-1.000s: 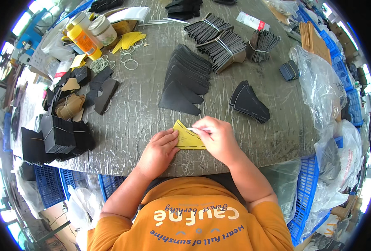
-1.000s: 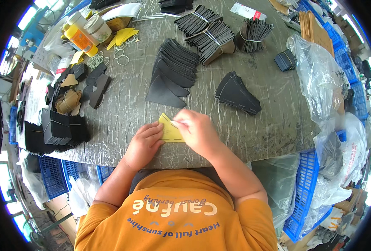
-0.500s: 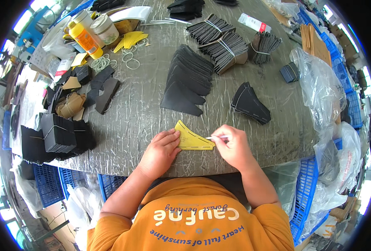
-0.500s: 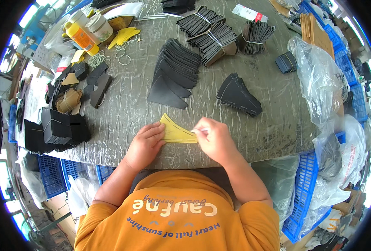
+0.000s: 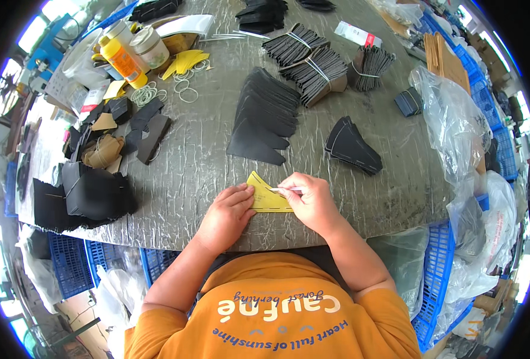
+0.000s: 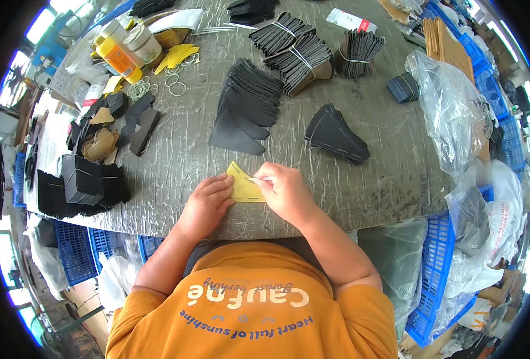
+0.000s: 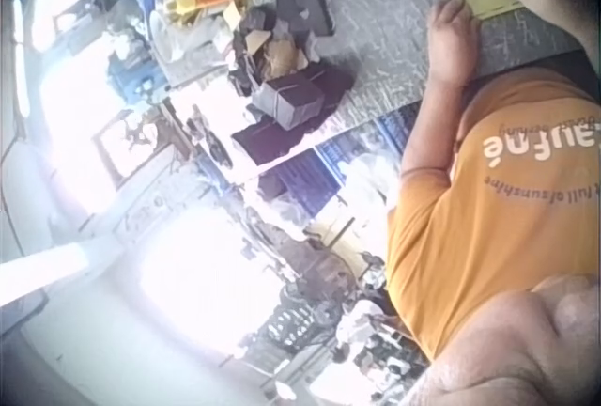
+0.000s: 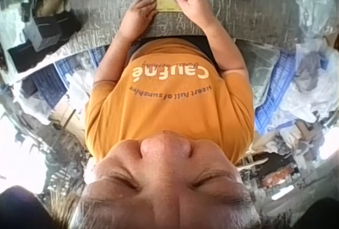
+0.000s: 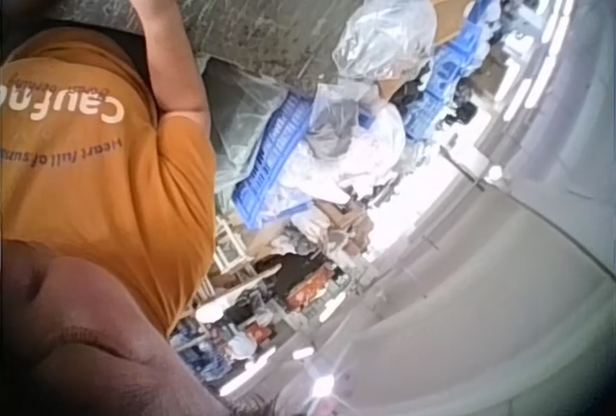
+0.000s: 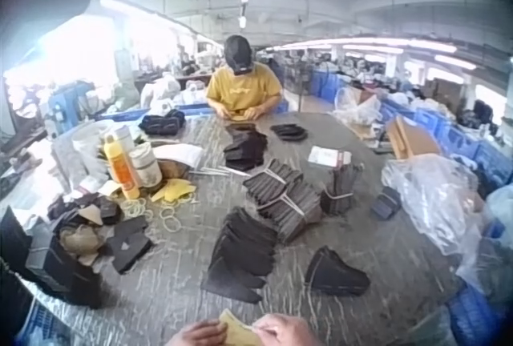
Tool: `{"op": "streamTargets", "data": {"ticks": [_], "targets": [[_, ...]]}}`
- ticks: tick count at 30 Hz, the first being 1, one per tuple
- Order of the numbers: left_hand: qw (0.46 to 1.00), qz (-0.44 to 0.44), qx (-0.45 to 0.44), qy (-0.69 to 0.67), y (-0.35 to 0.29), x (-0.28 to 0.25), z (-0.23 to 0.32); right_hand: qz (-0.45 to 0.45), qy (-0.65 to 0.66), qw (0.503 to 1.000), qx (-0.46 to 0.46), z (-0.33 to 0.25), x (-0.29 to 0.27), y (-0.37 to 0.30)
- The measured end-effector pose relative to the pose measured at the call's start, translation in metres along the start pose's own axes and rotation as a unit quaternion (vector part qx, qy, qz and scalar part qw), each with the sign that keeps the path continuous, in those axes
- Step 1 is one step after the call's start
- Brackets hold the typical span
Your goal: Assembling and marking shoe upper components at a factory workbench.
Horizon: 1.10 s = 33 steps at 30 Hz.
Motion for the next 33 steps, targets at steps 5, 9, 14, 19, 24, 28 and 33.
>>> {"op": "streamTargets", "data": {"ticks": [5, 9, 14, 19, 24, 28, 33], "targets": [[1.000, -0.001, -0.001, 0.002, 0.000, -0.002, -0.002, 0.012, 0.003, 0.999, 0.031, -0.009, -0.024, -0.015], [1.000, 0.006, -0.004, -0.004, 0.000, -0.002, -0.003, 0.004, -0.079, 0.996, 0.035, -0.016, -0.036, -0.017], [1.000, 0.015, 0.017, -0.001, -0.003, 0.002, -0.005, -0.082, -0.276, 0.957, -0.007, -0.015, 0.000, -0.004], [0.999, 0.038, 0.026, -0.001, -0.008, 0.005, -0.005, -0.097, -0.201, 0.972, 0.068, -0.010, -0.001, -0.002], [0.997, 0.074, 0.011, -0.010, -0.018, -0.001, -0.014, 0.036, -0.124, 0.978, 0.162, -0.022, -0.085, 0.011], [0.999, 0.038, 0.028, -0.011, 0.004, -0.005, -0.005, 0.093, -0.174, 0.964, 0.180, 0.016, -0.160, 0.010], [0.995, 0.038, 0.047, 0.083, 0.119, -0.016, 0.007, 0.143, -0.234, 0.952, 0.136, 0.029, -0.181, -0.003]]}}
Point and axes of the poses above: each hand's wrist, its own y-axis towards the middle knuckle, its own x-axis out of the palm, z = x × y, the point moved 4 cm from there along y, towards the middle knuckle, and after that the axes turned 13 degrees about -x, right-handed, at the moved point
